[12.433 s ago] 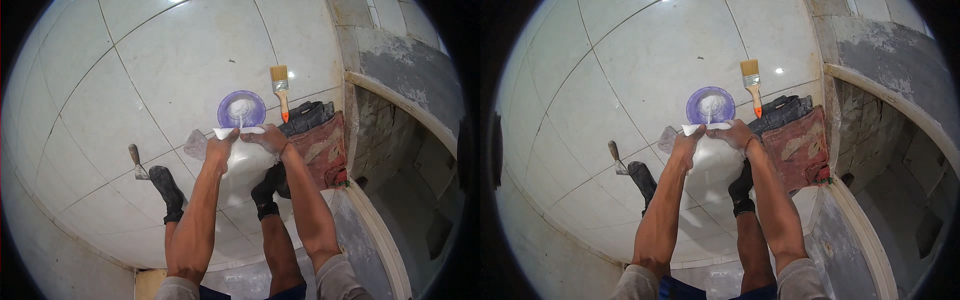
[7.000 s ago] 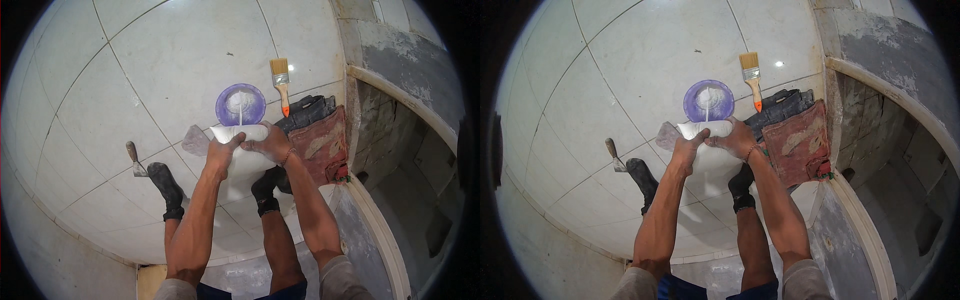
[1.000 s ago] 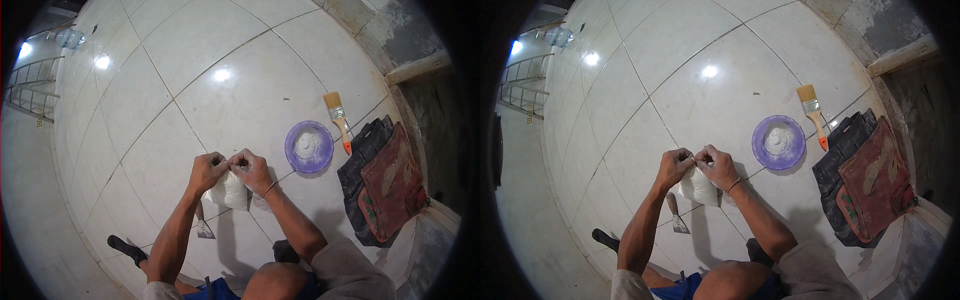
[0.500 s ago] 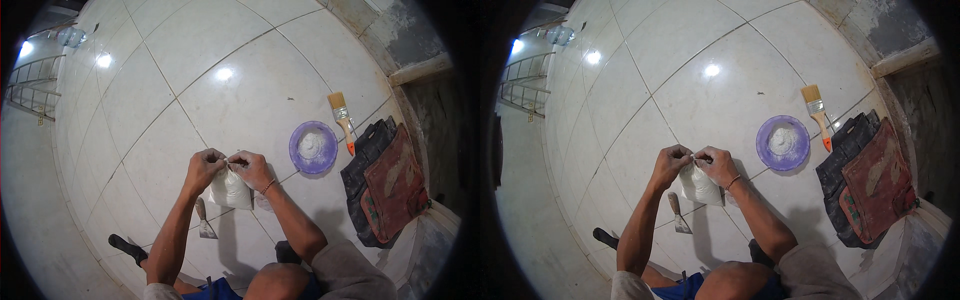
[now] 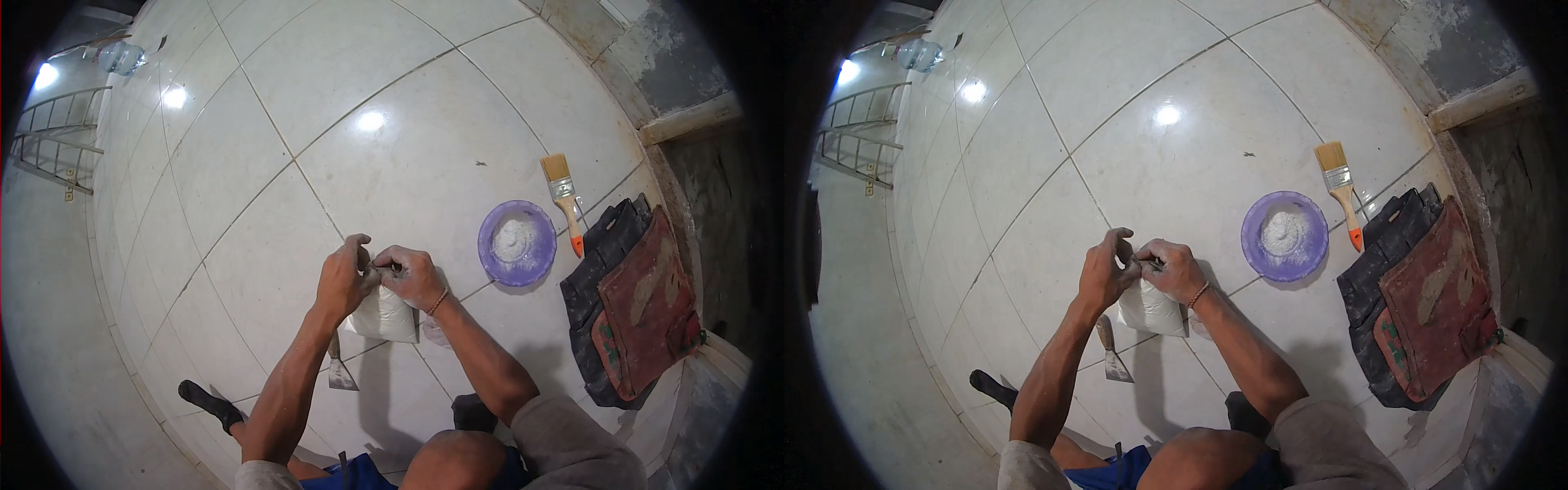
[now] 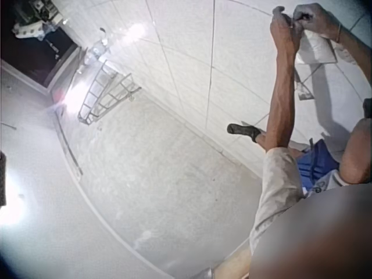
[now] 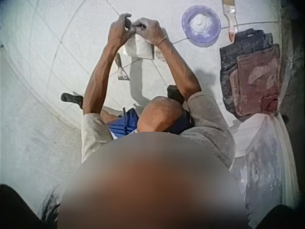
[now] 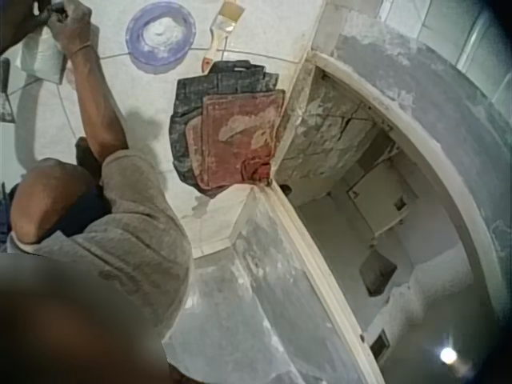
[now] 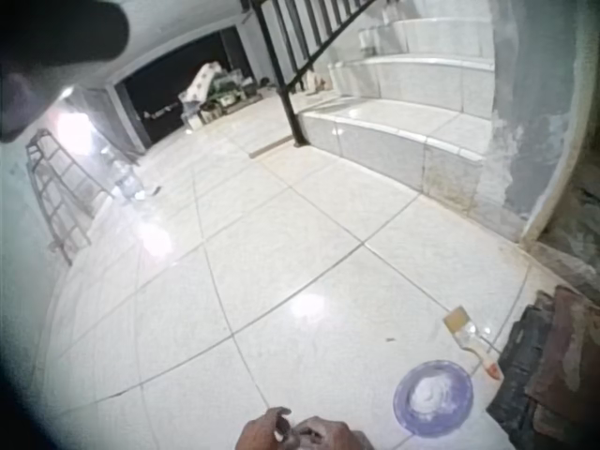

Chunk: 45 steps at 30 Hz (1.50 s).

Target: Handling a bag of white powder, likely grout or plaster, in preparation for tile repair.

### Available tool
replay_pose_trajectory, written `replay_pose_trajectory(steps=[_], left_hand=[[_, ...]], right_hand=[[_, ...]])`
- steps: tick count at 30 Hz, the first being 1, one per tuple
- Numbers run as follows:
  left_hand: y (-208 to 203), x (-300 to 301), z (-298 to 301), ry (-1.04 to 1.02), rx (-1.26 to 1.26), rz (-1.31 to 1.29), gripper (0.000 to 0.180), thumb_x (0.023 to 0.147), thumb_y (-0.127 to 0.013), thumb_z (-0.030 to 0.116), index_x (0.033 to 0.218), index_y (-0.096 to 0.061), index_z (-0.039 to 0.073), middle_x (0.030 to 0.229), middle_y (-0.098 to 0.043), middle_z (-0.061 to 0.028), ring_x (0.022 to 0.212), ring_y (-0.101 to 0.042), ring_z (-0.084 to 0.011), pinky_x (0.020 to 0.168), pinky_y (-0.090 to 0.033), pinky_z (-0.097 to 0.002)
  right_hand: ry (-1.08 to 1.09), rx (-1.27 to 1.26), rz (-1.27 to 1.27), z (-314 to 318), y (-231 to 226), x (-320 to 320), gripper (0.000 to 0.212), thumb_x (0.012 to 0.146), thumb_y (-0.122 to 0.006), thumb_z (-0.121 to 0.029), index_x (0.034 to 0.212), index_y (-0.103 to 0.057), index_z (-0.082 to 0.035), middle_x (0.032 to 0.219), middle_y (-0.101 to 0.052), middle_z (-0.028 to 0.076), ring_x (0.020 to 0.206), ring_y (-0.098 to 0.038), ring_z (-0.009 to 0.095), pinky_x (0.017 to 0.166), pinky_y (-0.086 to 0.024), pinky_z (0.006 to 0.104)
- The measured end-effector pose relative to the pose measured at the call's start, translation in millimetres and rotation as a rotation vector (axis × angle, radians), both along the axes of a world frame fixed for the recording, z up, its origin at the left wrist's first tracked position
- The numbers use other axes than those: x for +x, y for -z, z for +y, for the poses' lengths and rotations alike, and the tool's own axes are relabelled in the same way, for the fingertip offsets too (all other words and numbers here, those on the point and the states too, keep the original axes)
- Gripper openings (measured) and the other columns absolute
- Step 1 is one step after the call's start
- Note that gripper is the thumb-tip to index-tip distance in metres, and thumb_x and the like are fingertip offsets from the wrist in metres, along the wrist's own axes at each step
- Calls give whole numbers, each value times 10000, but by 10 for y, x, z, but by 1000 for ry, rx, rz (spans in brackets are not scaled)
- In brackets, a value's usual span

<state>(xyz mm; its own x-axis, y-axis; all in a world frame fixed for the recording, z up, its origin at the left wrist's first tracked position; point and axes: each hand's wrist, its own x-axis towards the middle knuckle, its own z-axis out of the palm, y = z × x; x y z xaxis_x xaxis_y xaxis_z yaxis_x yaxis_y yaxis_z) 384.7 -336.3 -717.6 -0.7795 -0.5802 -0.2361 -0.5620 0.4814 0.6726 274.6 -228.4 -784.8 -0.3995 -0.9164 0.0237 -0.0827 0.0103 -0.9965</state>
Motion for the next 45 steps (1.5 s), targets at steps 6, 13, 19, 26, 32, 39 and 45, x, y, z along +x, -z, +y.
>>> replay_pose_trajectory(steps=[6, 13, 19, 26, 32, 39, 45], left_hand=[[67, 5, 32, -315, 302, 9, 497, 703, -665, 69, 1123, -451, -90, 716, -561, -79, 640, -540, -145, 575, -450, -276], [177, -33, 3, -748, 813, 66, 531, 703, -637, 24, 1161, -419, -133, 847, -567, -105, 677, -556, -138, 595, -468, -251], [72, -5, -69, -749, 692, -19, 606, 653, -686, 35, 1157, -406, -153, 854, -583, -132, 703, -582, -170, 609, -488, -264], [41, -16, -68, -633, 474, -136, 668, 615, -741, 72, 1144, -410, -165, 830, -613, -157, 736, -609, -185, 637, -506, -283], [39, -28, -39, -635, 435, -163, 636, 641, -720, 30, 1160, -397, -145, 785, -595, -124, 704, -596, -171, 623, -499, -269], [126, -6, 6, -654, 523, -113, 666, 623, -710, 68, 1165, -393, -154, 912, -607, -200, 778, -621, -214, 659, -518, -298], [68, -62, 80, -673, 542, -29, 558, 651, -702, 45, 1103, -420, -118, 881, -599, -169, 750, -603, -199, 639, -512, -285]], right_hand=[[-15, -169, 0, 7, 78, -17, 208, 646, -646, 55, 846, -616, 6, 843, -645, 118, 749, -638, 238, 681, -508, 292], [27, -222, -12, 22, 120, 5, 177, 678, -645, 23, 848, -613, -14, 849, -638, 128, 760, -642, 252, 677, -521, 311], [-41, -223, 134, -7, -17, -131, 137, 723, -630, 44, 848, -607, -6, 866, -637, 124, 761, -634, 225, 656, -510, 305], [-193, 35, -13, -146, -198, -273, 248, 755, -631, -6, 992, -560, -11, 797, -648, 142, 742, -662, 229, 664, -528, 301], [-416, 66, 278, -332, -305, -360, 307, 743, -613, -31, 1034, -518, -48, 702, -638, 153, 659, -645, 299, 626, -521, 354], [-626, 106, 268, -398, -329, -443, 352, 742, -602, -64, 1071, -474, -70, 699, -620, 173, 670, -627, 357, 609, -500, 404], [-684, 191, 445, -410, -364, -364, 429, 749, -617, -61, 1109, -392, 8, 782, -631, 219, 773, -625, 399, 672, -512, 438]])
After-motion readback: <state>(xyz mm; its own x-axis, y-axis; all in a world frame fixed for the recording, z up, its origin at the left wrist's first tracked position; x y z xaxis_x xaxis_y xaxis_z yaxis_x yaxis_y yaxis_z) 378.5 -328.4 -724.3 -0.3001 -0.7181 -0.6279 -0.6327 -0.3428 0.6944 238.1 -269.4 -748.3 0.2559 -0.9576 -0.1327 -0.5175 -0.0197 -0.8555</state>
